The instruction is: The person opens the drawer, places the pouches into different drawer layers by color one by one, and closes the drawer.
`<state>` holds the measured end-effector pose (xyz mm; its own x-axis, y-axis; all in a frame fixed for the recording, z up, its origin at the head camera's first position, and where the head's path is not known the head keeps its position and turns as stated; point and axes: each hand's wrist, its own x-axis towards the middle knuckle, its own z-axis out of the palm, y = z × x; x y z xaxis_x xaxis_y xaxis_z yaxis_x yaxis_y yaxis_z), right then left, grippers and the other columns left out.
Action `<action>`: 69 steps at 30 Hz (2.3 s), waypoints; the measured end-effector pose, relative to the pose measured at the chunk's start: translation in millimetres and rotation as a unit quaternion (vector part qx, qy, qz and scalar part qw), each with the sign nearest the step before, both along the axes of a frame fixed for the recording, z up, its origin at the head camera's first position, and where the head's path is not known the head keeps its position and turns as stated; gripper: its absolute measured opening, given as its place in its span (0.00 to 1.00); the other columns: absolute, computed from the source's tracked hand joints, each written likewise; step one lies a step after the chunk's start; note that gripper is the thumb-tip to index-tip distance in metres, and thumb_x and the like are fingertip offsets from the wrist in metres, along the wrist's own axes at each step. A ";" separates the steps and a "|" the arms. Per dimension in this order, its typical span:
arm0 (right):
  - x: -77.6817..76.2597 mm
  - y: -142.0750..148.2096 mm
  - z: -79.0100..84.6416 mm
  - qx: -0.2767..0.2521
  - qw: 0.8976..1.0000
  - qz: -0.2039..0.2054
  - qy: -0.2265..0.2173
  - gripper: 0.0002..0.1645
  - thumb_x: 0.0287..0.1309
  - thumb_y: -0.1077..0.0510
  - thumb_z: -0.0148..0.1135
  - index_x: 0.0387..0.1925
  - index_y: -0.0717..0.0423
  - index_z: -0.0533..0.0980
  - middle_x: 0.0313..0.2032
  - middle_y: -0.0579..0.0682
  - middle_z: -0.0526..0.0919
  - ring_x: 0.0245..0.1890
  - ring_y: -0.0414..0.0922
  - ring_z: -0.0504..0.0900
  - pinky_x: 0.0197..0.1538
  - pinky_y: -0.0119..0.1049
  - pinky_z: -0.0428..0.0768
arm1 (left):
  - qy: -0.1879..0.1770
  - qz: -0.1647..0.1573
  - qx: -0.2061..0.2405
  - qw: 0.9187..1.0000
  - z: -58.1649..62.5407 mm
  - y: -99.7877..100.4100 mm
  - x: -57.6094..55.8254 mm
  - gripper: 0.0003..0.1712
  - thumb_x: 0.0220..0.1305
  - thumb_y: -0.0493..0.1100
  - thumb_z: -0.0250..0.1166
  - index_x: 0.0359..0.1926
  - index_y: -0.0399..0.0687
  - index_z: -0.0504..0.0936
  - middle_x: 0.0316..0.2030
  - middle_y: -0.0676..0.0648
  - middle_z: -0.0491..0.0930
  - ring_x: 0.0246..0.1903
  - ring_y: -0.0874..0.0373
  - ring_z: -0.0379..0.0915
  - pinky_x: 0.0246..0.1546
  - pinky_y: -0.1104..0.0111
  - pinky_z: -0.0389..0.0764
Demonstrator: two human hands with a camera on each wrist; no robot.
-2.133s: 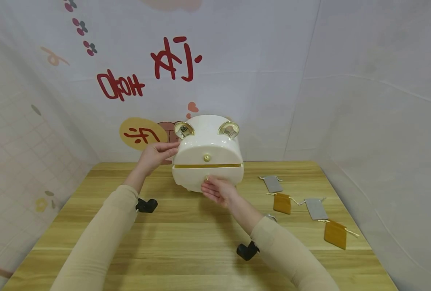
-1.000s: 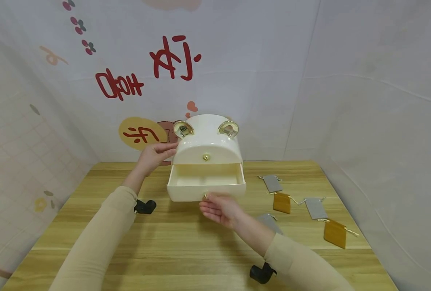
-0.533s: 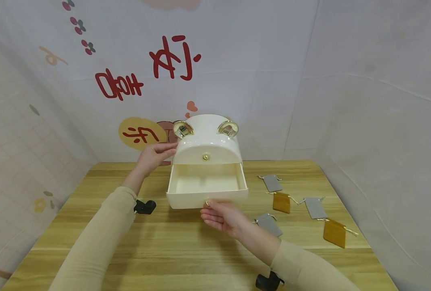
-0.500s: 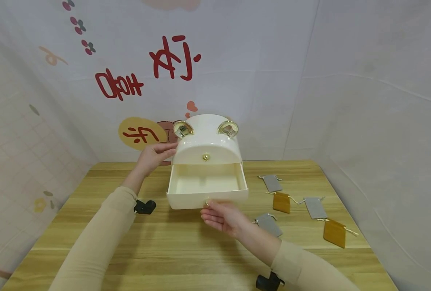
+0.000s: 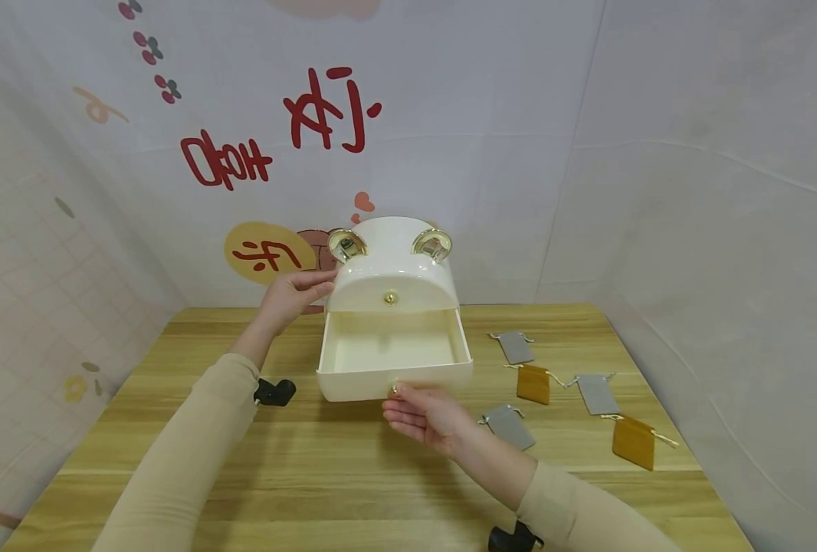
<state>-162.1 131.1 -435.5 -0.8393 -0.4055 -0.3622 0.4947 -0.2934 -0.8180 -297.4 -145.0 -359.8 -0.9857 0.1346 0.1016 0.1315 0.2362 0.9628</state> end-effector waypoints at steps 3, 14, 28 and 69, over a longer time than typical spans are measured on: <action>1.3 -0.7 -0.5 0.000 1.000 0.000 0.000 0.16 0.72 0.55 0.58 0.47 0.66 0.80 0.38 0.55 0.88 0.38 0.45 0.87 0.48 0.38 0.84 | 0.000 0.001 -0.004 1.000 -0.2 0.0 -0.2 0.20 0.66 0.45 0.68 0.58 0.46 0.84 0.57 0.44 0.79 0.52 0.48 0.79 0.50 0.48 0.82; 15.4 -7.2 1.2 -0.007 1.000 0.016 0.003 0.20 0.70 0.54 0.59 0.50 0.70 0.78 0.38 0.54 0.88 0.39 0.44 0.87 0.49 0.37 0.84 | 0.001 0.002 -0.014 1.000 -0.2 1.1 0.2 0.20 0.66 0.46 0.69 0.58 0.48 0.84 0.57 0.45 0.79 0.52 0.50 0.79 0.43 0.60 0.85; 28.6 -3.5 -1.6 -0.008 0.999 0.038 0.006 0.15 0.72 0.54 0.57 0.44 0.63 0.82 0.37 0.53 0.88 0.39 0.43 0.87 0.48 0.36 0.84 | 0.002 -0.006 -0.015 1.000 0.6 -0.3 -1.4 0.21 0.66 0.45 0.68 0.59 0.47 0.83 0.59 0.43 0.78 0.54 0.48 0.77 0.50 0.48 0.81; 35.8 34.8 -10.3 -0.002 0.998 0.064 0.001 0.18 0.72 0.52 0.56 0.50 0.61 0.81 0.42 0.52 0.87 0.43 0.44 0.86 0.50 0.37 0.83 | 0.002 -0.002 -0.018 1.000 2.5 0.7 1.0 0.22 0.65 0.47 0.69 0.59 0.48 0.83 0.58 0.43 0.79 0.54 0.48 0.77 0.47 0.52 0.83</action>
<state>-126.3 165.9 -445.8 -0.7817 -0.5099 -0.3592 0.5266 -0.2310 -0.8181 -296.4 -144.3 -357.3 -0.9847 0.1418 0.1013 0.1370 0.2701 0.9530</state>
